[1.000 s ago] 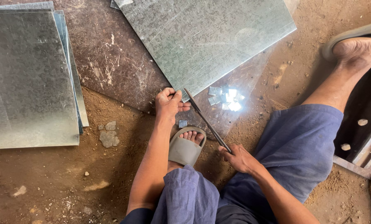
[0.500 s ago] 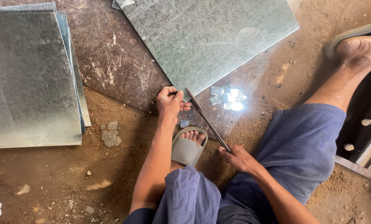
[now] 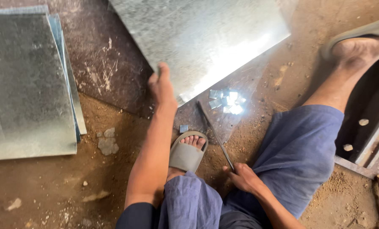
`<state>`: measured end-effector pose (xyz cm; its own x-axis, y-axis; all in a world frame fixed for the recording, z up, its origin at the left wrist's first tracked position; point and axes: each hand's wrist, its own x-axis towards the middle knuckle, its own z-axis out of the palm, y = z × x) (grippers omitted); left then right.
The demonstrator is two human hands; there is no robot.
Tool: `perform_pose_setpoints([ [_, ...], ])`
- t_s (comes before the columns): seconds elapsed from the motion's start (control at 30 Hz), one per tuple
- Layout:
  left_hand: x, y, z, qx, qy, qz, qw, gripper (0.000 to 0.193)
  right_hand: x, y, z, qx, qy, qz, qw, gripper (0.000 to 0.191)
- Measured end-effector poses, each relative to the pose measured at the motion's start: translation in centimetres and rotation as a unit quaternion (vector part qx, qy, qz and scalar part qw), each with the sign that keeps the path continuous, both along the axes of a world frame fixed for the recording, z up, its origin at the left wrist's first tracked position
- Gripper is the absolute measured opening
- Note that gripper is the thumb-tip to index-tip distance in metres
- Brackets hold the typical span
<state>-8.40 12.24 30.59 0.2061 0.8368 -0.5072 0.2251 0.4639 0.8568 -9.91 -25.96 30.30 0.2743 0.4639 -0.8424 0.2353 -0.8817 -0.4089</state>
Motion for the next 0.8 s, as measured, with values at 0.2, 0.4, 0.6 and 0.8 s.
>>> perform_pose_setpoints([
  [0.2,-1.6,-2.6,2.2,-0.056,-0.021,0.164,0.985,0.079,-0.3,0.3,-0.1,0.022,0.219,-0.29,0.931,0.055],
  [0.4,-0.8,-7.8,-2.2,-0.391,-0.379,-0.04,0.838,0.035,-2.7,-0.1,1.0,0.1,0.171,-0.425,0.883,0.049],
  [0.6,0.2,-10.8,-5.1,-0.407,-0.38,-0.114,0.823,0.019,-3.9,-0.2,2.7,0.146,0.141,-0.446,0.872,0.046],
  [0.8,-0.4,-11.0,-5.8,-0.408,-0.387,-0.106,0.82,0.021,-3.6,0.7,2.6,0.138,0.092,-0.379,0.91,0.046],
])
